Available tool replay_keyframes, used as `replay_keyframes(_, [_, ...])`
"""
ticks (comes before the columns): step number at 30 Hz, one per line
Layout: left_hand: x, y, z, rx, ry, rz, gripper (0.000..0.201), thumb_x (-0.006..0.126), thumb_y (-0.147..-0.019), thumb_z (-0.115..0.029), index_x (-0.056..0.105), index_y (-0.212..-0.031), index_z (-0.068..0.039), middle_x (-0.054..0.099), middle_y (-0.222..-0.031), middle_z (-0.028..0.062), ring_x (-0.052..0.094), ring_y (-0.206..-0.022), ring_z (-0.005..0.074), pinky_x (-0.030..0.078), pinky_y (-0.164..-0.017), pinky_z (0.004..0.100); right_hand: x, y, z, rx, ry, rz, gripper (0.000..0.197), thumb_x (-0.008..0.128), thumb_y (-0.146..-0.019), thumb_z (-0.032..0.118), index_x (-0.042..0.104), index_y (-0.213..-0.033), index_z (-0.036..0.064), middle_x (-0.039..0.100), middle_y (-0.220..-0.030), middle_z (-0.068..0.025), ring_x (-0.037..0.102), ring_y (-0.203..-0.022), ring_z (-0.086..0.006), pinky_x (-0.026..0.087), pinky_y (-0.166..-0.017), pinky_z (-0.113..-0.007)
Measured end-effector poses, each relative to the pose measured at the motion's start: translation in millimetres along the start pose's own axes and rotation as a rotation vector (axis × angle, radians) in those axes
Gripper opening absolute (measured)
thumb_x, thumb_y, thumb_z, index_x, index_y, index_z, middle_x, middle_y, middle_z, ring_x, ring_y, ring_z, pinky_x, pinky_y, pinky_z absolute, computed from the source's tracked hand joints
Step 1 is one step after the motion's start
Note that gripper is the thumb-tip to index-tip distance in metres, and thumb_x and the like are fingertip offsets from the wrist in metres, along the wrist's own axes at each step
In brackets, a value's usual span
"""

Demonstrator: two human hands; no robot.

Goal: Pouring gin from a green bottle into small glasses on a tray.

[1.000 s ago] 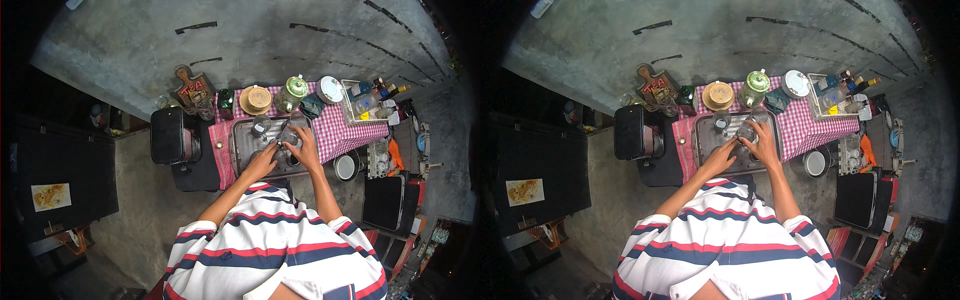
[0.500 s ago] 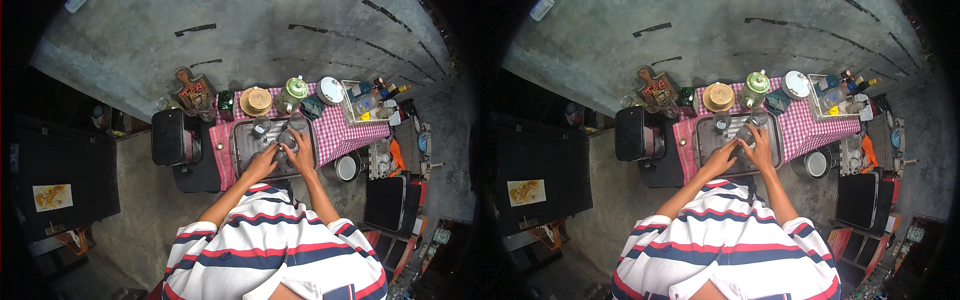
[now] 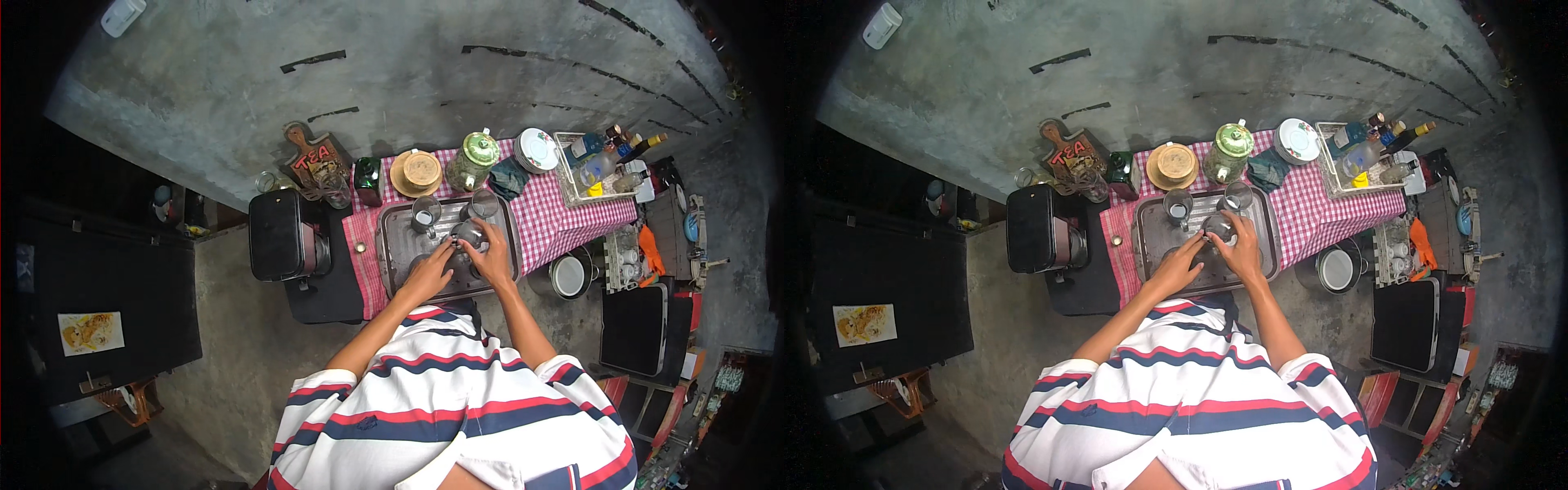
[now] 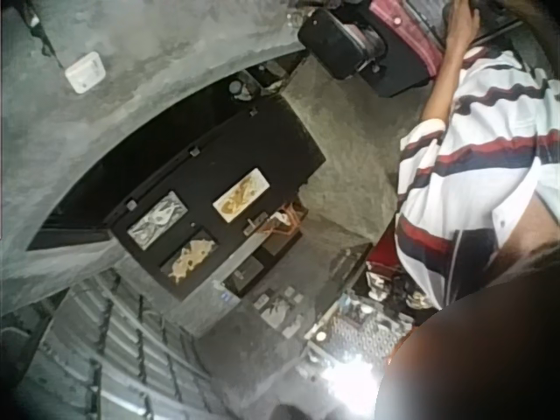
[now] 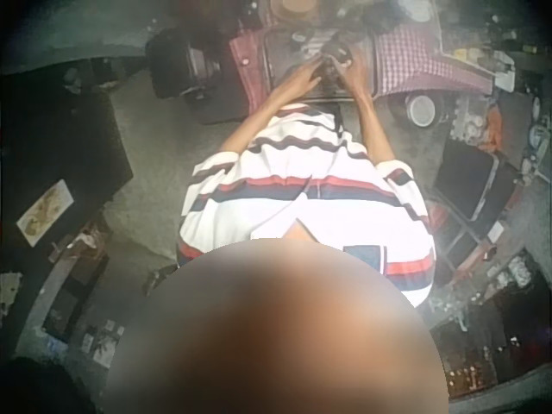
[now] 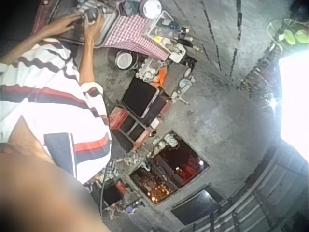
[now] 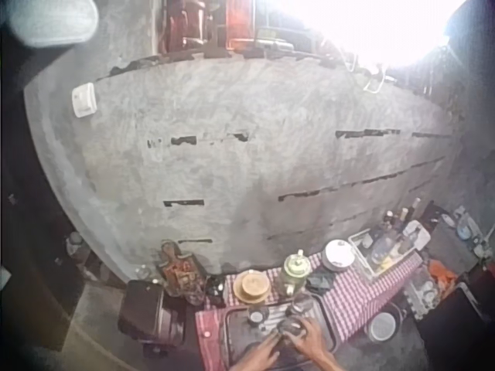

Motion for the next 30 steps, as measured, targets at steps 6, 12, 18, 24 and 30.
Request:
replay_keyframes(6, [-0.6,0.0,-1.5,-0.066,0.051,0.046,0.062,0.066,-0.087,-0.015,0.044,-0.143,-0.001,0.031,-0.158,0.0142,0.053,-0.124,0.0409,0.047,-0.103,0.0469,-4.3,-23.8,25.8,0.076,-0.263,-0.171,0.052,0.081,-0.080,0.017,0.060,-0.125,0.0012,0.066,-0.112,-0.0159,0.064,-0.102,-0.0248,0.050,-0.088,-0.037])
replay_keyframes(12, [-1.9,-0.3,-3.6,-0.041,0.039,0.041,0.061,0.065,-0.088,-0.014,0.043,-0.143,0.001,0.031,-0.158,0.0147,0.055,-0.123,0.0409,0.048,-0.102,0.0469,-27.6,-68.5,69.9,-0.048,-0.374,-0.456,0.049,0.066,-0.093,0.027,0.053,-0.131,-0.0011,0.060,-0.120,-0.0150,0.058,-0.110,-0.0251,0.045,-0.098,-0.036])
replay_keyframes(18, [2.5,-0.4,1.0,-0.025,0.049,0.039,0.061,0.064,-0.089,-0.014,0.041,-0.143,0.001,0.028,-0.159,0.0154,0.056,-0.121,0.0404,0.048,-0.101,0.0469,-74.0,-120.8,131.9,-0.326,-0.752,-0.732,0.059,0.052,-0.098,0.043,0.042,-0.135,-0.0019,0.062,-0.114,-0.0150,0.060,-0.097,-0.0218,0.054,-0.071,-0.035])
replay_keyframes(24, [8.0,4.0,6.0,-0.001,0.036,-0.003,0.062,0.064,-0.088,-0.014,0.042,-0.143,0.001,0.029,-0.159,0.0157,0.058,-0.118,0.0403,0.049,-0.098,0.0477,-134.0,-178.4,226.0,-0.592,-0.989,-0.761,0.057,0.052,-0.098,0.052,0.046,-0.131,0.0062,0.061,-0.116,-0.0181,0.059,-0.091,-0.0247,0.051,-0.075,-0.041])
replay_keyframes(30, [-1.8,-2.0,-12.4,-0.049,0.035,0.058,0.060,0.064,-0.089,-0.014,0.043,-0.143,0.000,0.031,-0.158,0.0150,0.059,-0.115,0.0410,0.051,-0.095,0.0471,-194.1,-222.6,271.5,-0.916,-0.976,-0.898,0.067,0.058,-0.089,0.067,0.052,-0.123,0.0094,0.060,-0.116,-0.0168,0.057,-0.099,-0.0258,0.049,-0.077,-0.044])
Point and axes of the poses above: each hand's wrist, its own y-axis away from the middle knuckle, its own x-axis out of the palm, z = x × y, the point moved 3 cm from there along -y, towards the middle knuckle
